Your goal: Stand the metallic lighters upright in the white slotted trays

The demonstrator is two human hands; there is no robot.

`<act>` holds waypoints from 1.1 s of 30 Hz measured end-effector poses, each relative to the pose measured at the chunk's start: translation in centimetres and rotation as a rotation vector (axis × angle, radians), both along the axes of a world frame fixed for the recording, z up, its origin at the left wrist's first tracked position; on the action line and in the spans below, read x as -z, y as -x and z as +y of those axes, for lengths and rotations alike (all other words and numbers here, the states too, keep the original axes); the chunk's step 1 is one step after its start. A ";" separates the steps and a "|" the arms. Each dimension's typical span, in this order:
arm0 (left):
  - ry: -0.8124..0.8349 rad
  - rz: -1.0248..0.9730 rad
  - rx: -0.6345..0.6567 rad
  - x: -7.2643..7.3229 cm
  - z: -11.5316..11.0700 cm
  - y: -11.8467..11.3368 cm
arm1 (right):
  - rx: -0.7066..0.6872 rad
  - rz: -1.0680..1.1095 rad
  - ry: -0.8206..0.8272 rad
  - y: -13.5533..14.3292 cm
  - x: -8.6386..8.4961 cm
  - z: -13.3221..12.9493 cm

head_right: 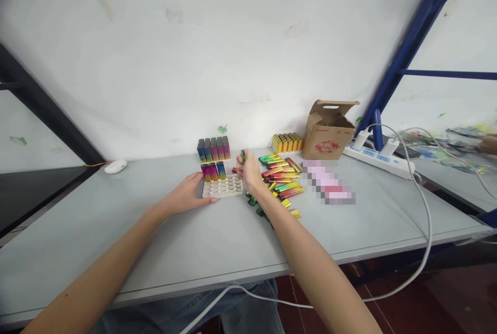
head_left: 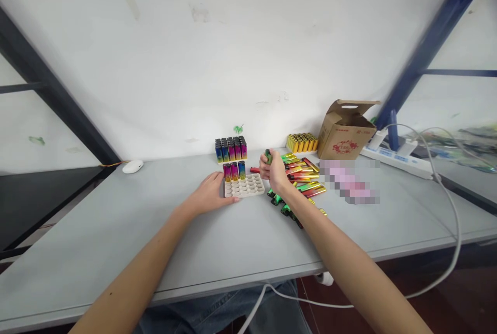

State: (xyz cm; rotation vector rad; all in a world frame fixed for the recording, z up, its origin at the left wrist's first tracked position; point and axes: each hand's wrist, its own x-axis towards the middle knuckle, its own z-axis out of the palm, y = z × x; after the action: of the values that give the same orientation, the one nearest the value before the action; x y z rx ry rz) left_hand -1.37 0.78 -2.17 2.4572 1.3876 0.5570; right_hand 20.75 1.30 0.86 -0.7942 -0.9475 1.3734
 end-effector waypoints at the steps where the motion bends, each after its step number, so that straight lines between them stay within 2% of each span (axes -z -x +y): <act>1: 0.001 -0.005 -0.001 0.0 0.0 0.0 | -0.009 0.015 0.021 0.0 -0.1 -0.1; 8: 0.002 -0.011 -0.003 0.2 0.2 0.1 | -0.030 -0.008 0.093 0.4 0.2 0.0; 15: 0.010 0.006 -0.003 0.0 0.0 0.0 | -0.184 -0.061 0.065 1.1 0.9 -0.4; 22: 0.018 -0.016 -0.006 -0.2 -0.1 -0.2 | -0.267 -0.092 0.095 1.1 0.4 -0.8; 25: 0.016 -0.013 -0.001 -0.3 -0.1 -0.2 | -0.229 -0.027 0.059 1.0 0.2 -0.5; 28: 0.017 0.000 0.003 -0.3 -0.1 -0.2 | -0.111 0.001 0.027 0.9 0.4 0.0; 33: 0.017 0.008 0.002 -0.1 0.0 0.0 | 0.059 -0.221 -0.069 0.0 0.8 0.5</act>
State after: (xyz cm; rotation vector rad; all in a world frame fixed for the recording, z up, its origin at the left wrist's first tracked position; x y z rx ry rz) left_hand -1.33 0.83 -2.11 2.4497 1.3874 0.5324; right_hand 20.72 1.75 0.08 -0.9276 -1.1278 1.2121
